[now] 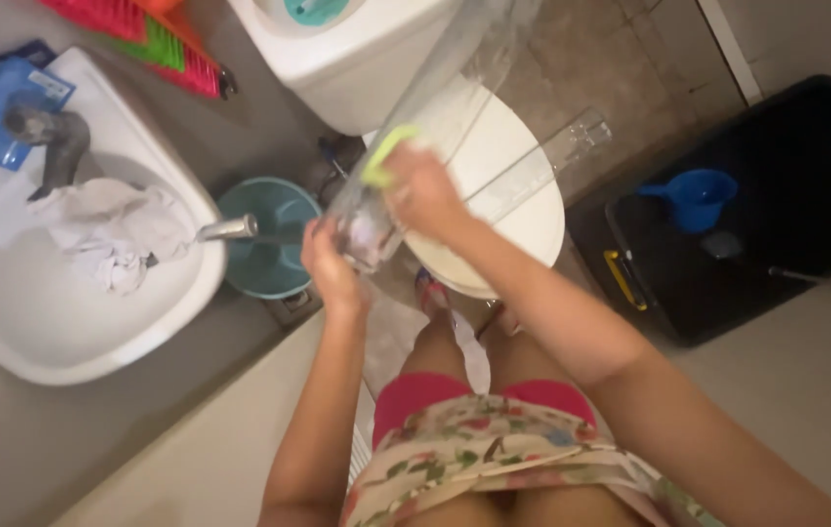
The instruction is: The recorder washes and scrubs clear plastic trays using a sponge and detergent in a bathroom area.
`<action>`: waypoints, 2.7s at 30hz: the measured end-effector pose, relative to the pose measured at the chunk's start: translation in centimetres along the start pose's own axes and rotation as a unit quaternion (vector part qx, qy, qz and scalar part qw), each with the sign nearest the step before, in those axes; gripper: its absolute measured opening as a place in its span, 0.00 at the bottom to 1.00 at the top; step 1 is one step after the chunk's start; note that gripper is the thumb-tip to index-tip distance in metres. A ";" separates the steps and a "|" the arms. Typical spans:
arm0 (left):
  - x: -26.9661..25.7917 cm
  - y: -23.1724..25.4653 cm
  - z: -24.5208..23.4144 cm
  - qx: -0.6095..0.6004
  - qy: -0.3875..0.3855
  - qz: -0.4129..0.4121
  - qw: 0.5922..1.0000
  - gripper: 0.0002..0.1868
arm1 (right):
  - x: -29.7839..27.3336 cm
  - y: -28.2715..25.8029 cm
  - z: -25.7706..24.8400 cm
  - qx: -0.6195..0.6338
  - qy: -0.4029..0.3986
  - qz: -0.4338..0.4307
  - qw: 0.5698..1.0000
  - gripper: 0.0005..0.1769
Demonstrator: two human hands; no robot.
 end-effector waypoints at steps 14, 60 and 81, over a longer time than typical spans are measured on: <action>-6.7 7.6 5.0 0.003 -0.138 -0.045 0.989 0.15 | 1.5 9.5 -19.5 -0.292 0.041 0.091 0.951 0.13; -8.3 6.4 12.6 0.000 -0.141 0.151 0.978 0.12 | -5.4 -10.2 -16.0 -0.077 -0.143 -0.179 0.970 0.18; -8.2 7.9 12.1 -0.077 -0.133 0.069 0.986 0.16 | -0.7 -4.0 -20.3 -0.231 -0.138 -0.113 0.956 0.15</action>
Point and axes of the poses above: each hand's wrist, its own x-axis towards the middle knuckle, its own z-axis out of the palm, y = z × x, the point moved 3 cm from there along x, towards the middle knuckle, and after that the axes turned 7 degrees about z, right-handed, at the moved point
